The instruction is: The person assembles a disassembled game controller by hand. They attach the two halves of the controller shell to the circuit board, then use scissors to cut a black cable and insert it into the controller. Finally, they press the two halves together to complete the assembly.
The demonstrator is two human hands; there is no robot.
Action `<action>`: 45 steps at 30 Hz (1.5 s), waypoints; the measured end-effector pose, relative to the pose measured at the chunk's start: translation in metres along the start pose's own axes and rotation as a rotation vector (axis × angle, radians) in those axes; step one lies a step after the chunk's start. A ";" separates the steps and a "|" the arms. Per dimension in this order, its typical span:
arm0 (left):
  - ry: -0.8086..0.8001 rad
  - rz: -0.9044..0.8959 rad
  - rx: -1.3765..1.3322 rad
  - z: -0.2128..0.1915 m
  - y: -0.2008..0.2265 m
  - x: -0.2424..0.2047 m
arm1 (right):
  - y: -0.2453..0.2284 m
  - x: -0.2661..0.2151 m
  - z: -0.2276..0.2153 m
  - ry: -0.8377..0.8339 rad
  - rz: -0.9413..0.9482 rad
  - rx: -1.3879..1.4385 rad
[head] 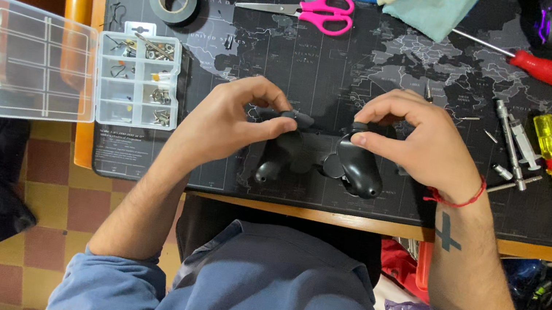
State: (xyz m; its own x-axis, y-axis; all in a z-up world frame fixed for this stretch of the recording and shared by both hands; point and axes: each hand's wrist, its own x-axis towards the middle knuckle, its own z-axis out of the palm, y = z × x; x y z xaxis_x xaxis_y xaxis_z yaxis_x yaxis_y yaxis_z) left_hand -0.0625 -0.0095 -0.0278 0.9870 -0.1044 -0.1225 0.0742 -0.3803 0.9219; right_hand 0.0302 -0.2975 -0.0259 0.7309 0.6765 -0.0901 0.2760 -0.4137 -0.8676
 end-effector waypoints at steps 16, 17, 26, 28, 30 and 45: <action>0.038 0.055 -0.073 0.008 -0.002 -0.005 | -0.006 -0.015 0.016 0.101 0.098 0.117; 0.036 0.043 -0.070 0.009 -0.003 -0.005 | -0.005 -0.016 0.017 0.110 0.089 0.116; 0.038 -0.010 -0.067 0.017 -0.014 -0.008 | 0.002 -0.017 0.022 0.137 0.029 0.082; 0.042 0.009 -0.071 0.016 -0.011 -0.010 | 0.000 -0.017 0.020 0.150 0.028 0.088; 0.085 0.103 -0.034 0.012 -0.004 -0.012 | -0.002 -0.017 0.016 0.131 -0.069 0.005; 0.252 0.774 0.467 -0.019 0.063 -0.016 | -0.049 0.001 -0.012 0.393 -0.619 -0.321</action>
State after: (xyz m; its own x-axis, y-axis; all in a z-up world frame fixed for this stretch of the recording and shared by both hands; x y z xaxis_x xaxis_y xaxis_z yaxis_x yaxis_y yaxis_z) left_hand -0.0711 -0.0146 0.0391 0.7437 -0.3007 0.5970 -0.6267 -0.6244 0.4662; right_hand 0.0249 -0.2842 0.0221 0.5358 0.6014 0.5927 0.8262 -0.2289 -0.5147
